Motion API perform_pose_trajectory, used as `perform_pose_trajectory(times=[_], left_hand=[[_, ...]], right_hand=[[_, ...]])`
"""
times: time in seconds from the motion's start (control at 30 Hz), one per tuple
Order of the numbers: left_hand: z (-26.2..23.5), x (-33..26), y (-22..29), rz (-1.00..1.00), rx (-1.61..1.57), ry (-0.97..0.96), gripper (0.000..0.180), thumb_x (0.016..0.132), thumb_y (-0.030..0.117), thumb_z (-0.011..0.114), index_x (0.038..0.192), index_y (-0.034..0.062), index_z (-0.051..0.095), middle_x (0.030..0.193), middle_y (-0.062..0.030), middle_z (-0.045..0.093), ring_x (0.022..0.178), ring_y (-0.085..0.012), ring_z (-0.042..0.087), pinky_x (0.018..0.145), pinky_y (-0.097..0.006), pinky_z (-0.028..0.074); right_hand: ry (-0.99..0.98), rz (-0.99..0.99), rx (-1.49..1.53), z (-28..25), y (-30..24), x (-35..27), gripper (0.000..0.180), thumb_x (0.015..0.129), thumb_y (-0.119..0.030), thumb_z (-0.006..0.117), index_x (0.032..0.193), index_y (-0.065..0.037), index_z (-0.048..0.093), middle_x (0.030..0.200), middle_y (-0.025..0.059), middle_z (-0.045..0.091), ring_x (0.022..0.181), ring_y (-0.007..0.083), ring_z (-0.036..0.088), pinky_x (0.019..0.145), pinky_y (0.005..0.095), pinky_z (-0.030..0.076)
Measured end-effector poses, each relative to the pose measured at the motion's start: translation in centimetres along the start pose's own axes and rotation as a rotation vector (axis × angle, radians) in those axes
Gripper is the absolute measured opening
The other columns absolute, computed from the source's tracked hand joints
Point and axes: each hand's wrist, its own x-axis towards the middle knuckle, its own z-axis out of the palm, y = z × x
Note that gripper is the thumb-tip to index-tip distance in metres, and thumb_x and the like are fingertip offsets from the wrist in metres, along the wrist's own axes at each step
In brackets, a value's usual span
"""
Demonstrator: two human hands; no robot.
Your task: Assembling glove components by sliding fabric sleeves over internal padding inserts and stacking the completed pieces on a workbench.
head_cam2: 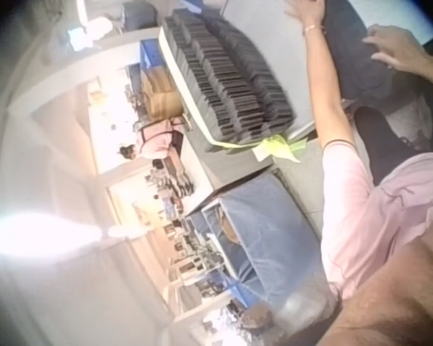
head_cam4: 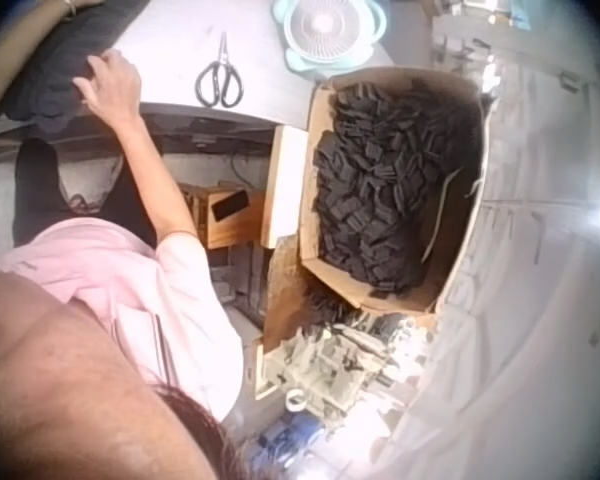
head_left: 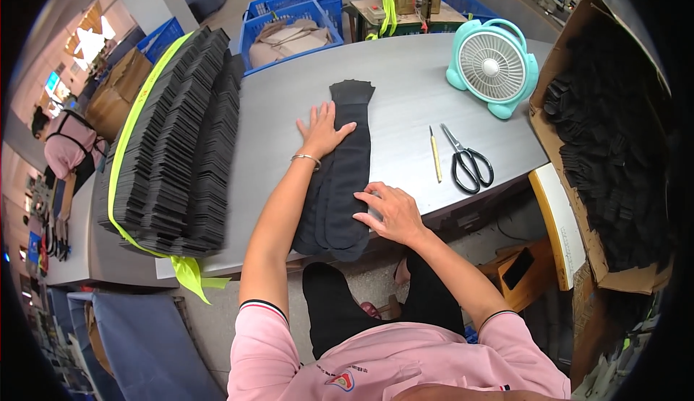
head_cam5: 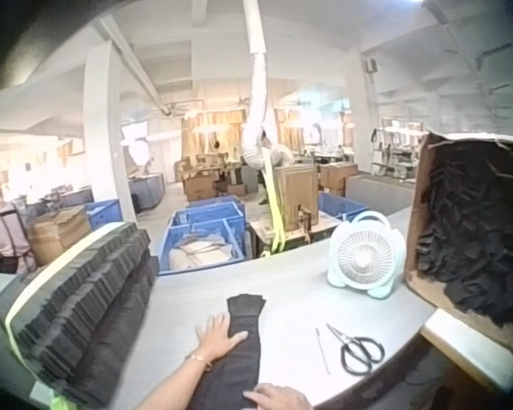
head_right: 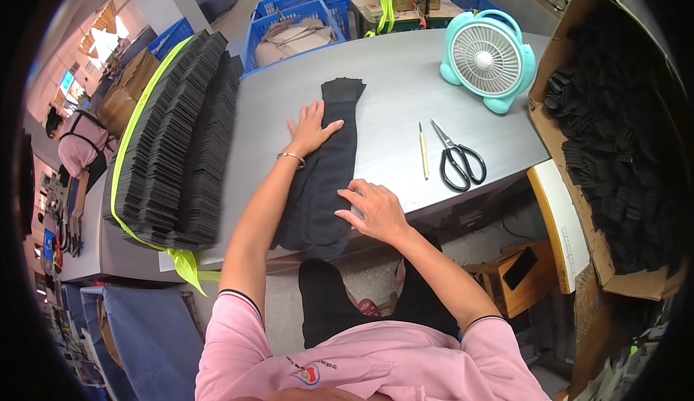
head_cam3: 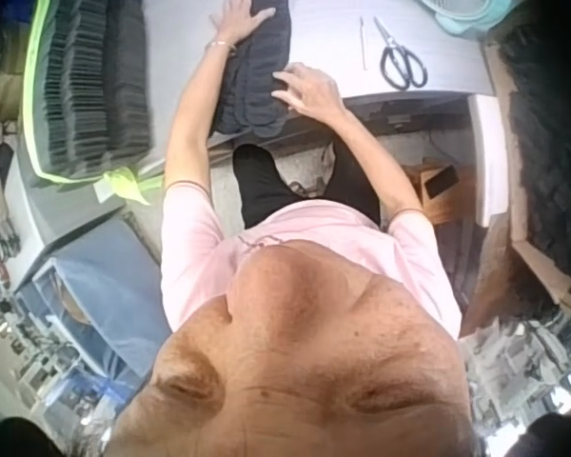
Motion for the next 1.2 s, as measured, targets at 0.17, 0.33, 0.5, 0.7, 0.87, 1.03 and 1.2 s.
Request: perform_pose_trajectory(times=[0.17,0.33,0.5,0.7,0.87,1.03,1.2], left_hand=[[0.4,2.4,-2.5,0.048,-0.119,0.117,0.084,0.090,0.064,0.052,0.144,0.0005,0.044,0.155,-0.0197,0.035,0.145,-0.0371,0.026,0.115,-0.061,0.016],[0.1,4.6,-1.0,-0.078,-0.385,0.335,0.054,0.081,0.042,0.075,0.102,-0.0063,0.068,0.108,-0.0232,0.066,0.104,-0.0357,0.064,0.091,-0.043,0.049],[-1.5,6.3,0.6,-0.284,-0.440,0.151,0.046,0.070,0.032,0.087,0.086,-0.0078,0.071,0.084,-0.0197,0.070,0.079,-0.0293,0.069,0.075,-0.037,0.054],[-2.5,7.2,-0.2,-0.350,-1.055,-0.140,0.030,0.073,0.015,0.085,0.086,-0.0076,0.071,0.085,-0.0139,0.072,0.076,-0.0242,0.069,0.070,-0.033,0.055],[-3.3,7.4,-1.5,-0.482,-1.498,-0.391,0.047,0.078,0.010,0.081,0.115,-0.0114,0.063,0.101,-0.0191,0.071,0.087,-0.0259,0.070,0.082,-0.037,0.058],[-1.5,7.1,-5.1,-0.462,-1.304,0.002,0.061,0.077,0.012,0.083,0.125,-0.0119,0.056,0.115,-0.0216,0.066,0.102,-0.0259,0.067,0.088,-0.035,0.055],[-2.3,4.8,-6.5,-0.464,-0.370,0.460,0.080,0.074,0.025,0.086,0.134,-0.0106,0.048,0.117,-0.0251,0.066,0.107,-0.0400,0.065,0.093,-0.046,0.052]], right_hand=[[-0.010,-0.011,0.014,0.2,-0.7,0.4,0.036,0.082,-0.035,0.075,0.107,-0.009,0.070,0.102,0.0050,0.060,0.081,0.0224,0.065,0.073,0.0345,0.050],[-0.027,0.014,-0.009,0.0,-0.5,0.2,0.037,0.082,-0.035,0.075,0.108,-0.009,0.070,0.102,0.0055,0.060,0.080,0.0225,0.064,0.073,0.0341,0.049],[-0.019,0.007,-0.035,0.0,-0.4,0.0,0.037,0.082,-0.035,0.075,0.110,-0.010,0.069,0.103,0.0051,0.060,0.078,0.0220,0.063,0.072,0.0340,0.049],[-0.013,0.004,-0.032,0.0,-0.3,0.0,0.038,0.083,-0.034,0.075,0.112,-0.010,0.068,0.104,0.0049,0.060,0.079,0.0212,0.063,0.071,0.0331,0.049],[-0.013,0.007,-0.050,0.0,-0.1,0.0,0.039,0.082,-0.034,0.075,0.113,-0.010,0.068,0.104,0.0048,0.060,0.078,0.0209,0.063,0.071,0.0326,0.048],[0.021,-0.024,-0.044,0.5,-0.4,0.1,0.038,0.083,-0.032,0.074,0.114,-0.011,0.067,0.106,0.0045,0.061,0.077,0.0207,0.063,0.070,0.0321,0.047],[0.003,-0.002,-0.070,0.1,0.3,-0.4,0.036,0.084,-0.032,0.073,0.113,-0.011,0.068,0.107,0.0051,0.060,0.078,0.0206,0.062,0.070,0.0325,0.047]])
